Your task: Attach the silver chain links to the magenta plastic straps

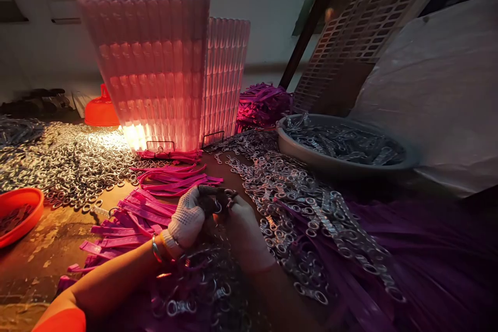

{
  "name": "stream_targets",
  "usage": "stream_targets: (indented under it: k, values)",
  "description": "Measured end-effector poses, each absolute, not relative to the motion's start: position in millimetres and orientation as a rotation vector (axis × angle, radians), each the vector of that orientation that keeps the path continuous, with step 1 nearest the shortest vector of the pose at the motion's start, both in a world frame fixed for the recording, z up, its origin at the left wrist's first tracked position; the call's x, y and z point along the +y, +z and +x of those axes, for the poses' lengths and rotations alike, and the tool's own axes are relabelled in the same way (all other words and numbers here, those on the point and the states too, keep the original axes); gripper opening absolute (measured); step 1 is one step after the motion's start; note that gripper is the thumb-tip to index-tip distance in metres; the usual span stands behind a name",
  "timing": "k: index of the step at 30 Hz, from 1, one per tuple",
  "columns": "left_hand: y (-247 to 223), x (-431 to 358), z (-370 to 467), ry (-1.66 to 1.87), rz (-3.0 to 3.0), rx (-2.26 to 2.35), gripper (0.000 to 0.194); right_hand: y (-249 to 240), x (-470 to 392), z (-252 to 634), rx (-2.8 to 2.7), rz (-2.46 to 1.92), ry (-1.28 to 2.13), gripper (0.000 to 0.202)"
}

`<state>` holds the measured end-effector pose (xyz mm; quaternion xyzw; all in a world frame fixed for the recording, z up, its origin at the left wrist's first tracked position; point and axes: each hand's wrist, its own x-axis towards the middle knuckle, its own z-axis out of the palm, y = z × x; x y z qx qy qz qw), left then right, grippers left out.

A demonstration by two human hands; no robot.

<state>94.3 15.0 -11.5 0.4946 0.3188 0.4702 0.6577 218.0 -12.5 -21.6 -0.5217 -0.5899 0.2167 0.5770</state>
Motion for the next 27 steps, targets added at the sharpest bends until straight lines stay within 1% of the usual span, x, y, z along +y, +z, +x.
stream_targets:
  k: [3,6,8,10,14,15,17,19,24,27]
  values:
    - [-17.3,10.8,96.1,1.193,1.294,0.737,0.03,-20.3,-10.4,211.5,-1.113,-1.268,0.657,0.016]
    - [-14.2,2.9,93.4,1.269,1.429,0.797,0.032,-27.3,-3.3,211.2,-0.807,-1.266,0.794,0.011]
    - [-7.2,-2.4,89.4,1.288,1.488,0.81,0.034,-33.7,1.7,215.5,-0.742,-1.259,0.816,0.016]
    - [0.5,-2.7,85.8,1.231,1.416,0.781,0.03,-37.3,4.1,219.9,-0.756,-1.246,0.838,0.019]
    - [7.2,18.1,83.9,0.866,0.801,0.615,0.011,-28.5,-1.8,217.0,-0.872,-1.213,0.91,0.014]
    - [6.6,25.2,84.2,0.79,0.672,0.581,0.01,-23.7,-4.4,214.7,-0.916,-1.208,0.943,0.016]
    - [3.8,36.5,84.9,0.699,0.566,0.578,0.011,-13.8,-9.2,211.4,-0.99,-1.219,1.018,0.027]
    - [-0.3,41.4,85.2,0.674,0.634,0.617,0.011,-5.4,-12.2,211.6,-1.054,-1.245,1.042,0.037]
    - [-9.2,38.1,81.3,0.714,0.999,0.665,0.025,-1.2,-12.2,219.1,-1.239,-1.195,0.825,0.04]
    - [-9.8,36.8,78.4,0.771,1.131,0.7,0.027,-7.5,-11.5,220.3,-1.163,-1.164,0.99,0.045]
